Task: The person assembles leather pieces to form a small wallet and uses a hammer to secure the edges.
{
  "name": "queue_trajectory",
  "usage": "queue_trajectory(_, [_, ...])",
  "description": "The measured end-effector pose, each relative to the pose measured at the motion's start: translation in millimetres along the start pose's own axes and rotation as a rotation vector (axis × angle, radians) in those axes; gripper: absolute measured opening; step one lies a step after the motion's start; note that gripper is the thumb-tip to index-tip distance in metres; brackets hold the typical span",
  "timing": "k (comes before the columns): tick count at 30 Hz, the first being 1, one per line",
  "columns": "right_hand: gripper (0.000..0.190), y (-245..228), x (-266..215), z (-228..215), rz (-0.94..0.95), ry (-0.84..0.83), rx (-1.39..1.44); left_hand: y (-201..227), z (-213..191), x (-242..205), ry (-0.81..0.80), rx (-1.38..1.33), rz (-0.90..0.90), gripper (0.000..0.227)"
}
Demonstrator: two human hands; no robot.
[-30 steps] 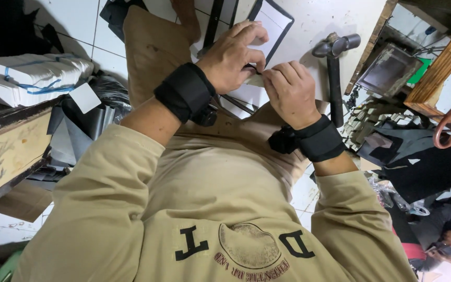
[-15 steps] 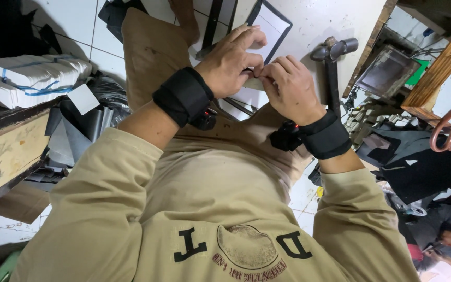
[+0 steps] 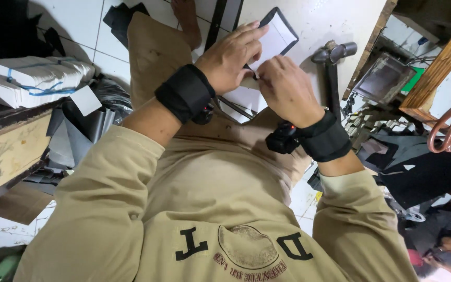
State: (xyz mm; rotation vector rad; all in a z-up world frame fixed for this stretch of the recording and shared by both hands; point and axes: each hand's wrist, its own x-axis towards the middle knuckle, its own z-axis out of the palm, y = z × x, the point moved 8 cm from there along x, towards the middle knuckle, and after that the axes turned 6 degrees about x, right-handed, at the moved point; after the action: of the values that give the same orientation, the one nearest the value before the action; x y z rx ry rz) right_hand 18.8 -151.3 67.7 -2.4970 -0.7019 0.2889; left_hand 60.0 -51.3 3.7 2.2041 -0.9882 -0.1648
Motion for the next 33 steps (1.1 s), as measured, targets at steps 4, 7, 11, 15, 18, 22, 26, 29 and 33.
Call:
queue_trajectory(4, [0.018, -3, -10, -11, -0.016, 0.118, 0.094, 4, -6, -2, -0.002, -0.012, 0.013, 0.031])
queue_trajectory(7, [0.012, -2, -15, -9, -0.12, 0.187, 0.035, -1, -4, 2, -0.034, -0.024, -0.028, 0.034])
queue_trajectory(11, [0.011, -4, -17, -5, -0.2, 0.205, -0.032, 1, -4, 0, -0.004, -0.026, 0.007, 0.034])
queue_trajectory(15, [0.01, 2, -11, -8, -0.14, 0.178, 0.073, 2, -7, 1, -0.019, -0.029, -0.011, 0.034])
queue_trajectory(18, [0.009, 5, -8, -8, -0.093, 0.133, 0.093, 2, -7, 1, -0.022, -0.031, -0.002, 0.033])
queue_trajectory(22, [0.008, 5, -1, -9, -0.037, 0.055, 0.111, 2, -7, 1, -0.031, -0.033, -0.005, 0.032])
queue_trajectory(26, [0.004, 6, 6, -8, 0.02, 0.017, 0.102, 1, -6, 2, -0.02, -0.019, 0.008, 0.032])
queue_trajectory(29, [0.006, 8, 10, -6, 0.036, -0.004, 0.061, 0, -6, 3, -0.024, -0.004, 0.014, 0.031])
queue_trajectory(33, [0.003, 7, 15, -7, 0.0, -0.024, 0.019, 4, -9, 7, -0.033, -0.018, 0.002, 0.032])
